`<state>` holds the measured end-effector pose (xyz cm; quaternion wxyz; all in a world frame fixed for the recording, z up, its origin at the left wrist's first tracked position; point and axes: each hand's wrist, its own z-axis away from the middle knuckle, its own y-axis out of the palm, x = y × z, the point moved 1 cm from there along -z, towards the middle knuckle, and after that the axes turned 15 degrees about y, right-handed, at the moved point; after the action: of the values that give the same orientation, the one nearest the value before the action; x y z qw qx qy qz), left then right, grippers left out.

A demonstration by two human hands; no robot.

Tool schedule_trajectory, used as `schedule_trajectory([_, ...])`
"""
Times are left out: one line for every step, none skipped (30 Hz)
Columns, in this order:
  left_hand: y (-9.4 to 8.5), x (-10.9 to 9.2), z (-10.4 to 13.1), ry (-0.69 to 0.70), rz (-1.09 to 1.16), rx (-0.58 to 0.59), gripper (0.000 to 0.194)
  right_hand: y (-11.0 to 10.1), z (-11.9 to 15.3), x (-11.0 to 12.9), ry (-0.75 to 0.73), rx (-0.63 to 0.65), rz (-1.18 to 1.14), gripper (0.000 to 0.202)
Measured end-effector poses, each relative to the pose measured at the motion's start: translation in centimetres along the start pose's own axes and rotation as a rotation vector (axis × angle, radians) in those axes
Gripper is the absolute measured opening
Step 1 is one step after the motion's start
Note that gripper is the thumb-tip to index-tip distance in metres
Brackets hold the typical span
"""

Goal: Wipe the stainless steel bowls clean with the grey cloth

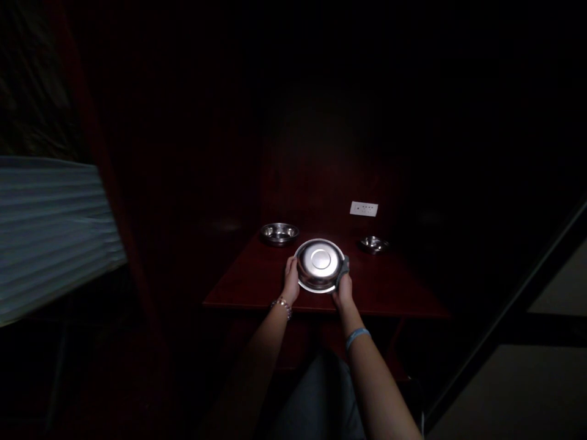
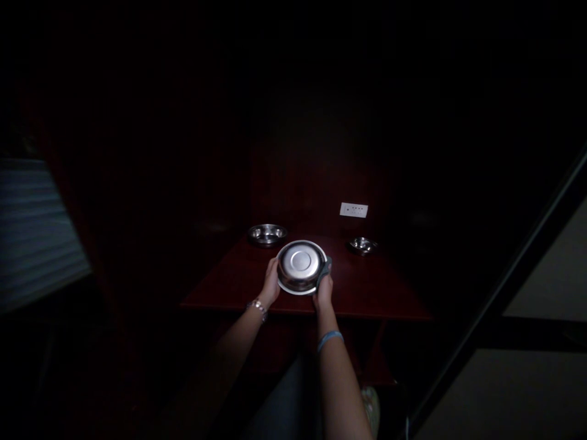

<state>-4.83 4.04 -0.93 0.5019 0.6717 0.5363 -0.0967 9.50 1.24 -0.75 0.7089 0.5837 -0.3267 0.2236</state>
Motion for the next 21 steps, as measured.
schedule_trajectory([0.03,-0.03,0.01,-0.002,-0.005,0.001,0.026,0.04,0.02,0.02,0.001,-0.005,-0.006,0.050])
schedule_trajectory([0.05,-0.08,0.02,-0.006,-0.011,-0.002,0.026,0.07,0.02,0.03,0.006,-0.011,-0.009,0.050])
schedule_trajectory([0.08,-0.15,0.03,-0.007,-0.017,-0.006,0.026,0.08,0.02,0.04,0.011,-0.016,-0.009,0.050])
schedule_trajectory([0.10,-0.22,0.05,-0.008,-0.021,-0.010,0.026,0.08,0.00,0.04,0.015,-0.021,-0.009,0.050])
schedule_trajectory([0.12,-0.29,0.07,-0.008,-0.022,-0.012,0.026,0.06,-0.02,0.02,0.019,-0.023,-0.008,0.050])
schedule_trajectory([0.13,-0.34,0.09,-0.009,-0.020,-0.012,0.025,0.04,-0.06,0.00,0.022,-0.021,-0.007,0.050])
schedule_trajectory([0.14,-0.37,0.11,-0.012,-0.016,-0.013,0.024,0.00,-0.11,-0.04,0.022,-0.018,-0.008,0.050])
schedule_trajectory([0.14,-0.37,0.12,-0.015,-0.010,-0.012,0.024,-0.05,-0.16,-0.08,0.019,-0.015,-0.010,0.049])
schedule_trajectory([0.13,-0.34,0.13,-0.018,-0.005,-0.011,0.023,-0.09,-0.21,-0.13,0.015,-0.012,-0.014,0.049])
schedule_trajectory([0.11,-0.28,0.14,-0.020,0.002,-0.010,0.023,-0.14,-0.26,-0.17,0.010,-0.009,-0.017,0.048])
schedule_trajectory([0.09,-0.20,0.13,-0.021,0.012,-0.008,0.023,-0.18,-0.30,-0.21,0.005,-0.007,-0.018,0.048])
schedule_trajectory([0.07,-0.10,0.11,-0.022,0.021,-0.006,0.023,-0.21,-0.33,-0.24,0.000,-0.004,-0.018,0.047])
schedule_trajectory([0.05,0.00,0.08,-0.021,0.030,-0.006,0.023,-0.24,-0.36,-0.26,-0.003,-0.002,-0.015,0.046])
schedule_trajectory([0.03,0.11,0.05,-0.022,0.036,-0.008,0.024,-0.25,-0.39,-0.27,-0.003,-0.001,-0.013,0.046])
schedule_trajectory([0.01,0.21,0.01,-0.022,0.040,-0.011,0.025,-0.27,-0.41,-0.27,-0.001,-0.002,-0.012,0.046])
schedule_trajectory([0.01,0.30,-0.04,-0.022,0.041,-0.012,0.026,-0.28,-0.43,-0.27,0.003,-0.003,-0.011,0.045])
schedule_trajectory([0.01,0.36,-0.08,-0.023,0.039,-0.014,0.027,-0.28,-0.45,-0.27,0.008,-0.005,-0.010,0.046])
schedule_trajectory([0.02,0.39,-0.12,-0.025,0.036,-0.016,0.028,-0.29,-0.47,-0.27,0.009,-0.008,-0.010,0.045])
schedule_trajectory([0.03,0.40,-0.16,-0.027,0.033,-0.018,0.029,-0.31,-0.50,-0.27,0.010,-0.011,-0.008,0.045])
schedule_trajectory([0.05,0.39,-0.18,-0.029,0.030,-0.021,0.030,-0.32,-0.53,-0.28,0.010,-0.014,-0.007,0.045])
schedule_trajectory([0.07,0.37,-0.21,-0.033,0.028,-0.024,0.030,-0.35,-0.56,-0.30,0.009,-0.018,-0.008,0.045])
